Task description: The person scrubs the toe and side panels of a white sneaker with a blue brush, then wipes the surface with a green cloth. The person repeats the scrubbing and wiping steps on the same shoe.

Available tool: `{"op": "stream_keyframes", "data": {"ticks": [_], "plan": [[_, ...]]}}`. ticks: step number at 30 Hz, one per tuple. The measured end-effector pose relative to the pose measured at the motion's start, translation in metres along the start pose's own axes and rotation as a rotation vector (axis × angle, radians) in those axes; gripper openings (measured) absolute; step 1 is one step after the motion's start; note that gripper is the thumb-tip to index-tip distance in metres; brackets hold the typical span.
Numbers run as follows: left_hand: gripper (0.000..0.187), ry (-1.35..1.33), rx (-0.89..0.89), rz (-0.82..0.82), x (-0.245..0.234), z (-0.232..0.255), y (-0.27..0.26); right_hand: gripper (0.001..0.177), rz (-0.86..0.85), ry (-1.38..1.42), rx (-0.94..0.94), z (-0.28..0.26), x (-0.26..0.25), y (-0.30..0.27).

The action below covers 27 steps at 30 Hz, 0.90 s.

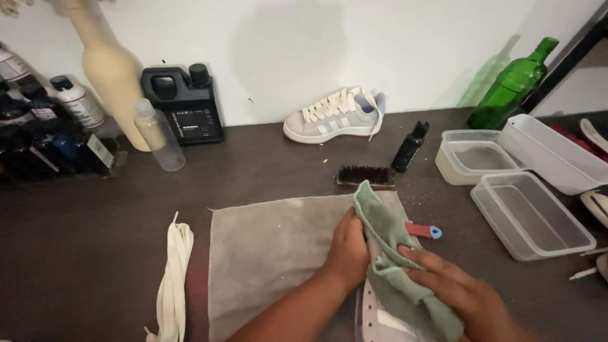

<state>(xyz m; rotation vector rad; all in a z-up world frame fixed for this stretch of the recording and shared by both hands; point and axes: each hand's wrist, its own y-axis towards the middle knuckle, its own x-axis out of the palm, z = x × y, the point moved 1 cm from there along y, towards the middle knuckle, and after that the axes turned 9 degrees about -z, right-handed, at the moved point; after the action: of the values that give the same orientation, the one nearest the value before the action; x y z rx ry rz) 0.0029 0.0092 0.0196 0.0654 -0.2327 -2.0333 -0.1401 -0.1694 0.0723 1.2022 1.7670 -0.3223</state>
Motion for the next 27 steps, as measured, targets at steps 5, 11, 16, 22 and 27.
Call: {"op": "stream_keyframes", "data": {"ticks": [5,11,16,22,27], "plan": [[0.023,-0.147,-0.023,0.02,0.004,-0.02,0.006,0.056,-0.067,-0.058,-0.057,0.0,-0.001,-0.017],[0.032,-0.197,-0.089,0.026,0.003,-0.018,0.005,0.045,-0.064,-0.199,0.145,-0.001,0.012,-0.053],[0.032,-0.141,-0.14,0.006,0.004,-0.018,0.007,0.048,-0.017,-0.427,-0.123,0.031,0.0,-0.071],[0.029,-0.143,-0.018,0.035,-0.001,-0.032,0.016,0.034,-0.602,-0.285,1.622,-0.026,-0.058,0.012],[0.034,-0.114,-0.049,-0.042,-0.002,-0.016,0.01,0.05,0.211,0.221,1.147,-0.051,-0.084,0.037]]}}
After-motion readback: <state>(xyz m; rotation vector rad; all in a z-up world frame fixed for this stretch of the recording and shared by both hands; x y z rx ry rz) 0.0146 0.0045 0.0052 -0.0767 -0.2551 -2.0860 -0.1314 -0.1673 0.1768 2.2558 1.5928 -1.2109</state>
